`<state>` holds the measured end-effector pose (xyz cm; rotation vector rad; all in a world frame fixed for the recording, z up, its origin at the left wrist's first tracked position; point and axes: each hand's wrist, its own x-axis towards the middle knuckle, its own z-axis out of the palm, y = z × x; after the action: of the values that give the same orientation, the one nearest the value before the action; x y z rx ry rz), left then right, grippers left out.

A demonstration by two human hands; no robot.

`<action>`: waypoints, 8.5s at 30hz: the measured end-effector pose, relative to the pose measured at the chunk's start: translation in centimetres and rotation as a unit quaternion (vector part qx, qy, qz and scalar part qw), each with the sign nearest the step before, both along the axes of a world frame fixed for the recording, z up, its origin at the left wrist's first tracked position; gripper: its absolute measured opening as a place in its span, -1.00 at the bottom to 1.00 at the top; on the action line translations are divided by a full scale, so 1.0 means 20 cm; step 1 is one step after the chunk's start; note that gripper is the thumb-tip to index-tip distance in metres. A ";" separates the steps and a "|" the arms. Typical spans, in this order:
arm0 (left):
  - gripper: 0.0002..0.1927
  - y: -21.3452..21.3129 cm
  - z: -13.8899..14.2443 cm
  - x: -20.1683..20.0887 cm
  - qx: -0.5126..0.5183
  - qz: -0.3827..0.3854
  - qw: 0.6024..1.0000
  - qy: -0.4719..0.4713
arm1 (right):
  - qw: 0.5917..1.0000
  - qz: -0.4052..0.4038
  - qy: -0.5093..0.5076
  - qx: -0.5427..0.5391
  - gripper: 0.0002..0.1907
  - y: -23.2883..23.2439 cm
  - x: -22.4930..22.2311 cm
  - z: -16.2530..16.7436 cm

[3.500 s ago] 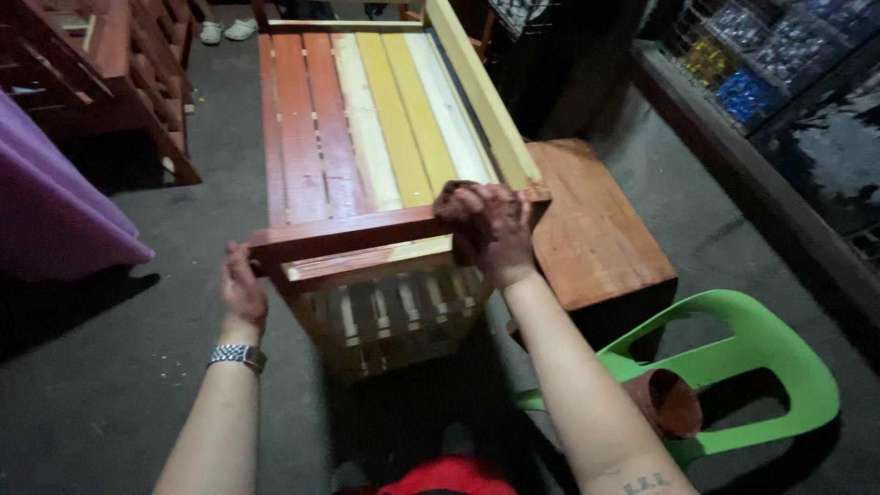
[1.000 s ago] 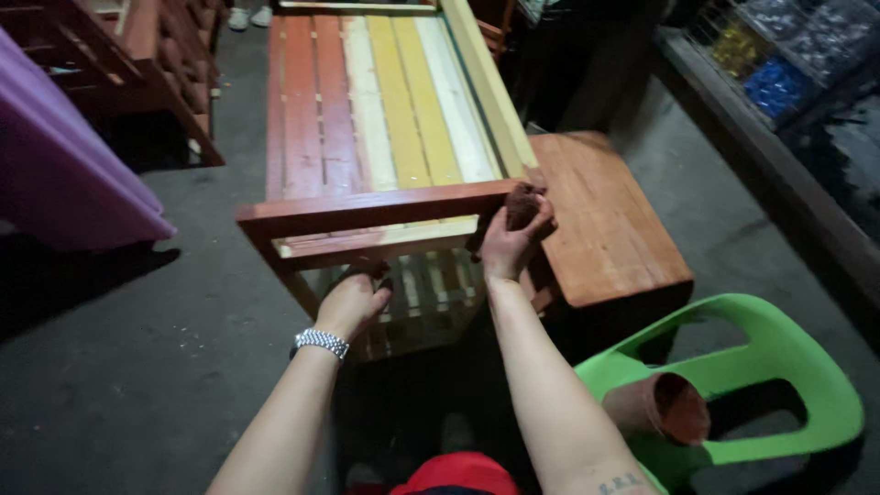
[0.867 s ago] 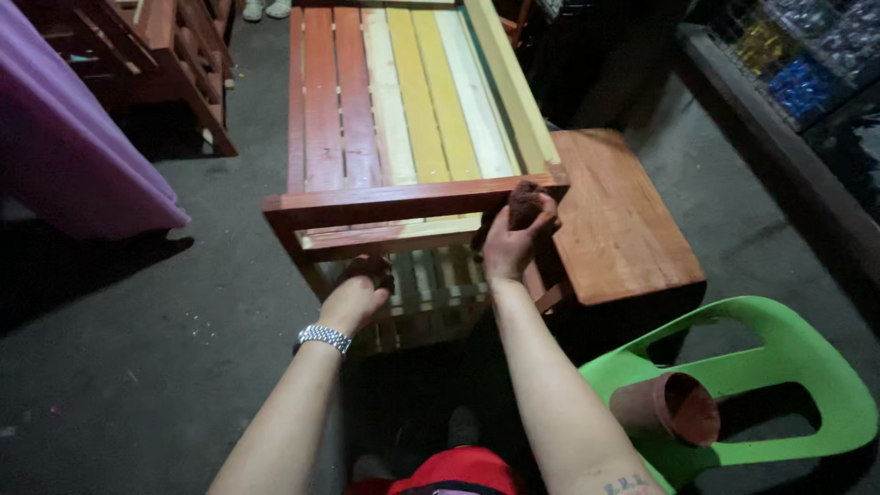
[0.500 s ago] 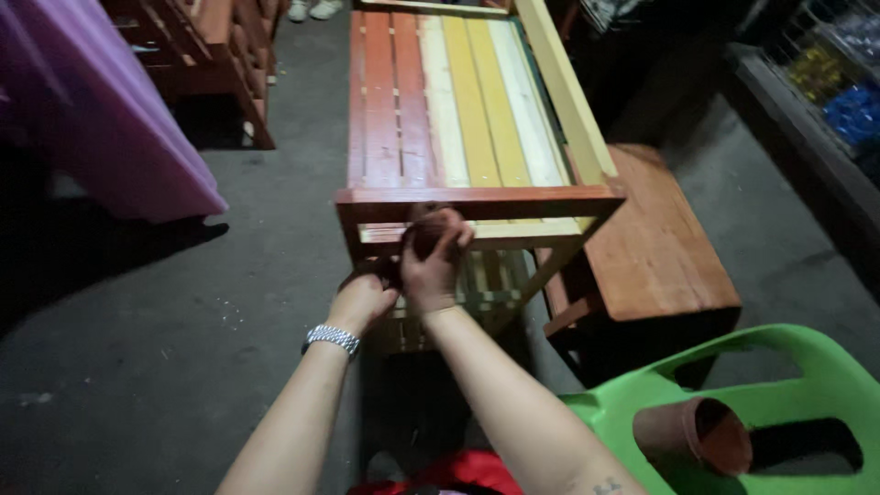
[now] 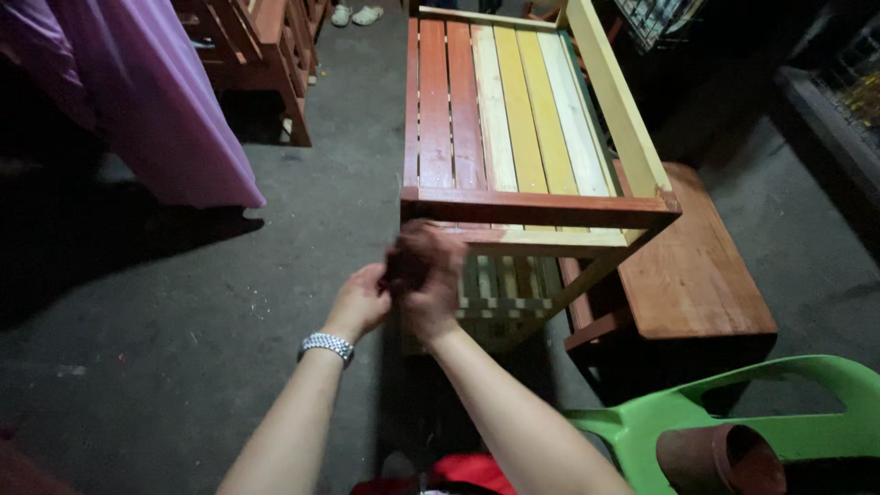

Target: The person dips their hands into a pot of reddish-brown wood stain resting on a green plastic chair, then rubs the stain onto the slatted top and frame of a small wooden rack using a cloth and their hands, working around the piece to coat the bare wood.

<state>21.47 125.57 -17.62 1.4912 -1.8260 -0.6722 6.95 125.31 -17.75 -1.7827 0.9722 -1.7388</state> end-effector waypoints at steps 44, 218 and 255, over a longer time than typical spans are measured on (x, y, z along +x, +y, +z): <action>-0.56 -0.04 -0.30 -0.39 0.141 -0.060 0.988 0.031 | 0.902 -0.413 -0.116 0.052 -0.08 -0.07 -1.18 0.01; -0.24 -0.39 -0.27 -1.03 0.268 -0.097 0.958 -0.011 | 0.743 -0.274 0.555 0.255 -0.23 -0.15 -1.02 0.78; -0.67 -0.12 0.40 -1.53 0.235 -0.210 0.723 0.615 | 0.884 0.078 -0.236 0.396 -0.47 0.18 -1.94 0.29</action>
<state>-9.14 123.15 -9.54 0.4551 -0.8718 -1.8830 -31.94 128.83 -11.89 -0.8370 1.0642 -1.2883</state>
